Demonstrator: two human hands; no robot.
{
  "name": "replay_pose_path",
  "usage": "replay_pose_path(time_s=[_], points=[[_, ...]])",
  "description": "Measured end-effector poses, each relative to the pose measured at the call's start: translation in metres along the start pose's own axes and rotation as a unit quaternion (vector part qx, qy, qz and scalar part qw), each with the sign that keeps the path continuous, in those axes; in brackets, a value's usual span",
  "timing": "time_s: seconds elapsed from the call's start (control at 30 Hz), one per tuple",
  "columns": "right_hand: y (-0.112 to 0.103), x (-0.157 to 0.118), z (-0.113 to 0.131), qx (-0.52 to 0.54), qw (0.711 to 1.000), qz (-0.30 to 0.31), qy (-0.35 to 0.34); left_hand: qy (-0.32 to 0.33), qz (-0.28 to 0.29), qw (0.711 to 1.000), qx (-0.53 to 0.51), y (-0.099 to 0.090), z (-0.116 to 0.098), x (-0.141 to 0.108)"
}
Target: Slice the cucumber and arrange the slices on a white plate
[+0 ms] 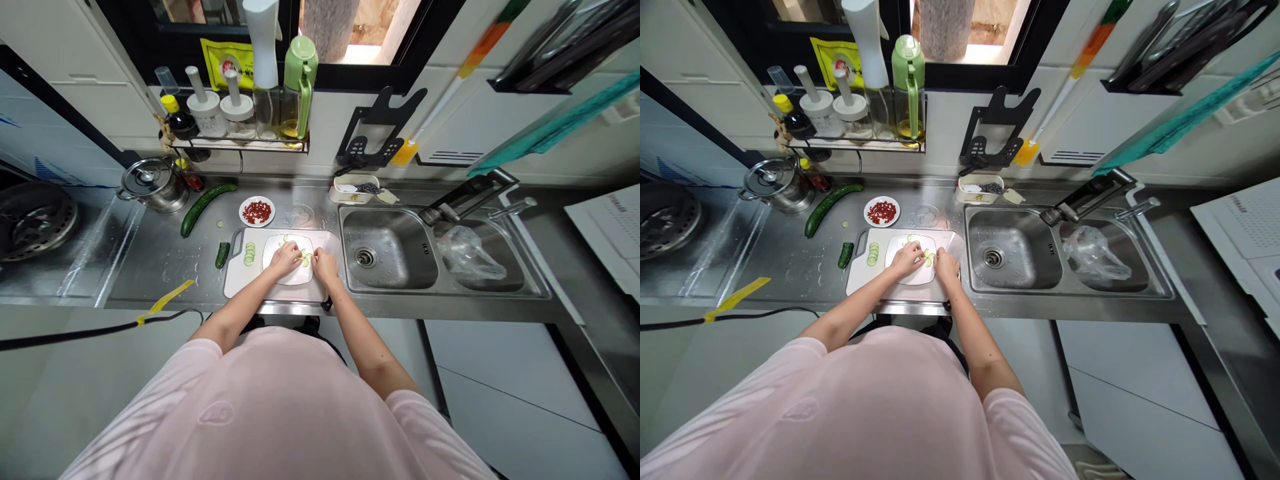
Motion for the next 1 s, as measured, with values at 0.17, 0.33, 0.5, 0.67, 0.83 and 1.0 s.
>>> replay_pose_path(time_s=[0.17,0.33,0.5,0.67,0.83,1.0], points=[[0.000,0.001,0.000,-0.006,1.000,0.008,0.000,-0.022,0.002,1.000,0.001,0.004,-0.001,-0.002],[0.001,0.001,0.000,-0.001,1.000,0.001,0.000,-0.026,0.005,1.000,-0.006,0.008,0.000,-0.002],[-0.001,0.000,-0.001,0.005,1.000,0.003,0.003,-0.003,-0.014,1.000,-0.004,0.006,0.000,-0.006],[-0.004,-0.002,-0.002,0.008,1.000,0.014,0.010,0.029,-0.004,0.999,0.017,0.008,-0.002,-0.010],[0.000,-0.001,-0.002,0.008,1.000,0.003,0.015,0.025,0.011,0.999,0.039,0.013,-0.001,-0.009],[0.004,0.001,-0.003,0.016,1.000,0.002,0.013,0.026,0.013,0.999,0.040,0.016,0.001,-0.009]])
Point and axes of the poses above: each hand's wrist, its own x-axis towards the middle knuckle, its own y-axis out of the palm, z = x × y, the point moved 3 cm from there along x, towards the middle knuckle
